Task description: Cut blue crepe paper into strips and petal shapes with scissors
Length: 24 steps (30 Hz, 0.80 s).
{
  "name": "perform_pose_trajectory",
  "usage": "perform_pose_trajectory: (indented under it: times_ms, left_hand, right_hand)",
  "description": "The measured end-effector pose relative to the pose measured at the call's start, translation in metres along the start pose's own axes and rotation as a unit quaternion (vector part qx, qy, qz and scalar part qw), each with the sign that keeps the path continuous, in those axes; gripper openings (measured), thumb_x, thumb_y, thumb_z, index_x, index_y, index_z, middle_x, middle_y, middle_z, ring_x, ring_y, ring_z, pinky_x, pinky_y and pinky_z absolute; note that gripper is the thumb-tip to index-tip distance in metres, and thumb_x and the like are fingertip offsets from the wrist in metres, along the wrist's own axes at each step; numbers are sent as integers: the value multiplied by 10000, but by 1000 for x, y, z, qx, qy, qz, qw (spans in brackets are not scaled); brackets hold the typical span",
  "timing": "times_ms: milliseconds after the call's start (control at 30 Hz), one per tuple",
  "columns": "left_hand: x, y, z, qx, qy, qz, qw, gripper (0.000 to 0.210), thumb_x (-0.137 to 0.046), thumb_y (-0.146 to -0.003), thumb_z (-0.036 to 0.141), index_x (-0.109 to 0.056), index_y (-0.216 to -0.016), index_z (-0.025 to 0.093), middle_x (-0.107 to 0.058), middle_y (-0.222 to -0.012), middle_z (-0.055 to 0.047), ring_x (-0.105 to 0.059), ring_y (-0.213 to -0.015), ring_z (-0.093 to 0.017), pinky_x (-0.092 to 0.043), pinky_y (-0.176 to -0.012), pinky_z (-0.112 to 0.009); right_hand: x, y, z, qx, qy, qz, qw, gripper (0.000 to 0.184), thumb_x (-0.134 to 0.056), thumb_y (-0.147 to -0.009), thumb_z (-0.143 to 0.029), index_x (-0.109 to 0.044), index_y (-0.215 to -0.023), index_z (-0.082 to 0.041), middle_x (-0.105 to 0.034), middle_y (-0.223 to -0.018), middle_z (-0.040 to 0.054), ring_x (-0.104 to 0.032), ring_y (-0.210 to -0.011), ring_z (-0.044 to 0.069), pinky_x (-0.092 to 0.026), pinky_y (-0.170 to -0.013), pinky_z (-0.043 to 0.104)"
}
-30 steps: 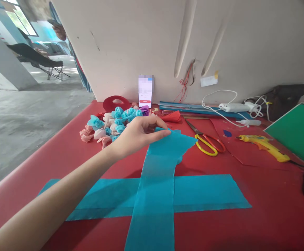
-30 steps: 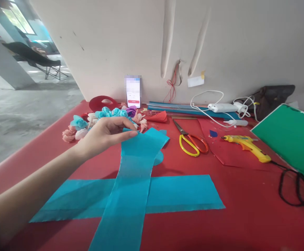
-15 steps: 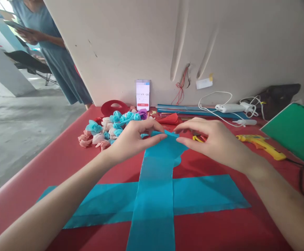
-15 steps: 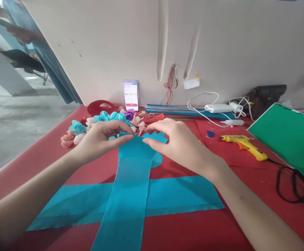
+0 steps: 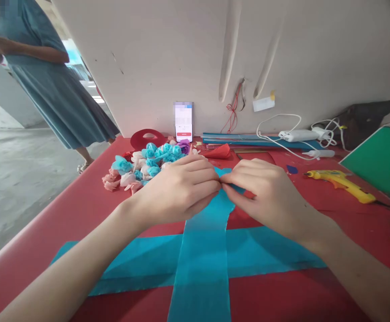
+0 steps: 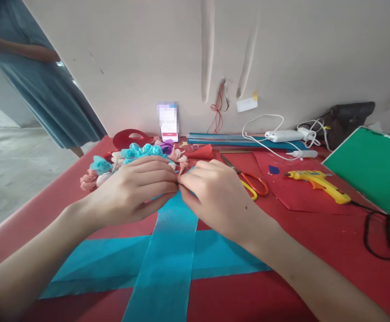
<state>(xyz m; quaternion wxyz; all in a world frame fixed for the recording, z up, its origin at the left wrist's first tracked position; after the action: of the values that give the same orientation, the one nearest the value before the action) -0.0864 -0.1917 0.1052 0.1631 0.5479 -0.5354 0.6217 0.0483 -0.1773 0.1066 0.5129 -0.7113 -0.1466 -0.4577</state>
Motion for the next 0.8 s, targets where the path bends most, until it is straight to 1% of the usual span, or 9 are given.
perform_pose_trajectory:
  times_ms: [100, 200, 333, 400, 467, 500, 567, 700, 800]
  left_hand:
    - [3, 1, 1, -11, -39, -22, 999, 270, -403, -924, 133, -614, -764, 186, -685, -834, -37, -604, -894, -188, -445, -927, -370]
    - [8, 5, -6, -8, -80, -38, 996, 279, -400, -918, 123, -615, -754, 190, -685, -830, -24, -601, -901, -180, -424, -957, -368]
    - [15, 12, -24, 22, -130, -57, 990, 277, -415, -903, 140, -616, -715, 173, -680, -751, -35, -604, -789, -197, -421, -938, -438]
    - [19, 13, -28, 42, -114, -43, 992, 227, -447, -887, 148, -623, -745, 166, -685, -775, -45, -604, -779, -203, -424, -925, -461]
    - [22, 12, -26, 52, -59, -18, 997, 165, -481, -876, 152, -628, -803, 165, -685, -891, -59, -604, -859, -205, -444, -906, -427]
    - [22, 11, -22, 49, -30, -14, 998, 151, -488, -876, 151, -628, -825, 166, -677, -949, -65, -598, -910, -204, -451, -903, -405]
    - [20, 7, -11, 33, -2, -27, 999, 163, -479, -883, 142, -629, -825, 168, -666, -997, -65, -585, -977, -202, -442, -930, -388]
    - [14, -1, 6, 22, -31, -63, 997, 214, -439, -900, 135, -636, -829, 179, -671, -993, -58, -573, -1026, -219, -379, -1015, -439]
    - [9, -3, 10, 22, -45, -67, 996, 245, -414, -909, 129, -639, -817, 167, -672, -953, -65, -580, -985, -222, -402, -986, -432]
  right_hand:
    - [0, 1, -1, 11, 3, 4, 1000, 259, -492, -873, -138, -661, -677, -136, -623, -614, 33, -515, -598, 150, -386, -586, 290]
    - [1, 1, 4, -1, -2, 0, 1000, 263, -496, -868, -144, -664, -666, -149, -615, -596, 22, -507, -585, 141, -381, -588, 285]
    - [3, 1, 9, -15, 1, -4, 1000, 260, -500, -853, -130, -672, -659, -150, -629, -596, 30, -533, -597, 149, -388, -597, 292]
    - [2, 1, 10, -22, -1, -13, 1000, 248, -503, -852, -129, -681, -680, -146, -641, -609, 34, -546, -609, 155, -396, -604, 296]
    - [0, 1, 9, -22, -7, -19, 1000, 235, -504, -858, -134, -688, -712, -146, -659, -635, 32, -551, -617, 155, -406, -613, 298]
    - [-1, 1, 9, -18, -9, -19, 1000, 228, -506, -861, -137, -688, -725, -147, -668, -651, 31, -553, -621, 153, -408, -612, 296]
    - [-1, 1, 7, -6, -5, -13, 1000, 221, -512, -863, -142, -681, -721, -147, -679, -667, 30, -552, -621, 151, -409, -606, 293]
    - [-1, 2, 3, 11, 14, -6, 1000, 226, -514, -861, -142, -661, -690, -152, -679, -659, 30, -563, -623, 161, -411, -597, 294]
    - [1, 1, 1, 15, 17, 0, 1000, 224, -516, -855, -131, -659, -684, -145, -668, -650, 38, -565, -626, 167, -413, -603, 297]
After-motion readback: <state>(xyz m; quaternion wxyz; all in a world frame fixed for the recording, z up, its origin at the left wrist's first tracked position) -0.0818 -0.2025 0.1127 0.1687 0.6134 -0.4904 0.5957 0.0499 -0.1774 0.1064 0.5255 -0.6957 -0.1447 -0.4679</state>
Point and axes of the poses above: each hand's wrist, its own y-axis away from the middle knuckle, its own x-axis out of the back of the hand, z = x × y, the point moved 4 cm from there along -y, towards the middle knuckle
